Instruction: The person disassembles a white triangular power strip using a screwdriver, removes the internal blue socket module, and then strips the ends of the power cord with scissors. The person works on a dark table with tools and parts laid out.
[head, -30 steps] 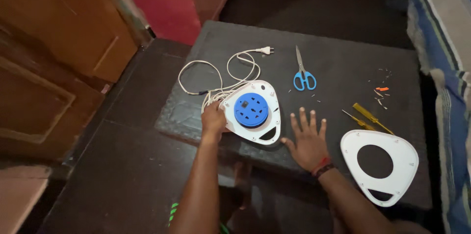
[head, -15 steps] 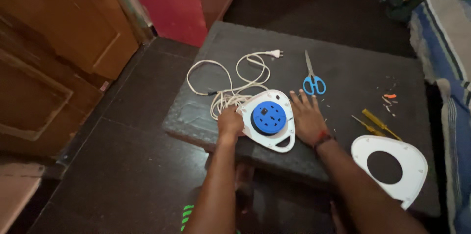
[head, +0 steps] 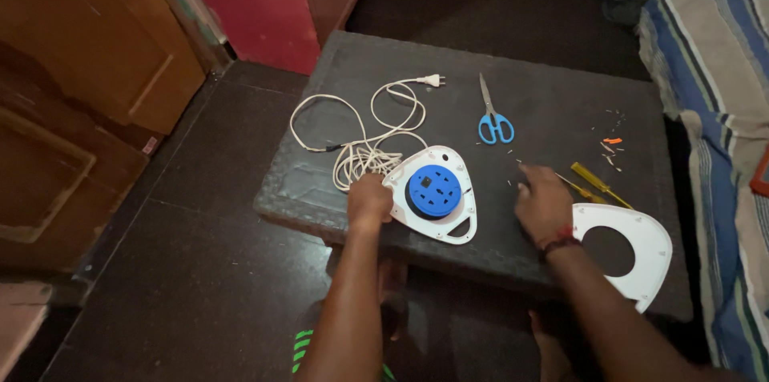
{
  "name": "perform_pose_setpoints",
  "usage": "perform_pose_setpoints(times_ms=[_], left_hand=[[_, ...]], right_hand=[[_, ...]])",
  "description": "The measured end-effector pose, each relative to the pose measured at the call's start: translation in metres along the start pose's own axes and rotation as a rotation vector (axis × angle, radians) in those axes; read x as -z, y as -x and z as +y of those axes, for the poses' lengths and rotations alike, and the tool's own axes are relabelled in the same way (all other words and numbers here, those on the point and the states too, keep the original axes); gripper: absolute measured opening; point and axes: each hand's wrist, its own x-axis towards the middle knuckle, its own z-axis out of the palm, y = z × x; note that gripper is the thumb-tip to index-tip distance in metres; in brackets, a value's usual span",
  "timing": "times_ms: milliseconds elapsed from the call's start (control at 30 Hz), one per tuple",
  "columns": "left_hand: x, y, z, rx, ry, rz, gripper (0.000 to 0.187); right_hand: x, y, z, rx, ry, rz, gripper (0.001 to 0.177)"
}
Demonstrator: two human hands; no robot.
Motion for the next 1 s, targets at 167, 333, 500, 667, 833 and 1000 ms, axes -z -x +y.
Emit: perform_pose_setpoints(times_ms=[167,333,500,667,833,1000], left_hand=[[-0.003,0.009,0.001,-0.111,-0.229,0.089,0.019],[-0.016,0.018,0.004,-0.224,-0.393,0.149,0.031],[-0.012,0.044,0.032,-0.389,-0.411,0.38,0.021],[-0.035,0.046,0.053,-0.63,-0.282,0.438,0.015],[-0.079,0.042,0.067,-0.719,-0.313,0.241,0.029],[-0.111,0.051,0.075,-0.683,-0.414,0.092,0.043]], right_hand=[[-0.011,0.012,0.006,-0.256,0.181,-0.131,0.044],[-0.026,0.005,0.003,-0.269,0.047,-0.021,0.026],[-0.017,0.0,-0.001,-0.16,-0.082,0.155,0.019],[-0.03,0.04,-0.004,-0.212,0.008,0.07,0.064],[-0.06,0.053,-0.014,-0.24,0.226,-0.136,0.078],[-0.068,0.04,-0.002,-0.044,0.184,-0.094,0.068]])
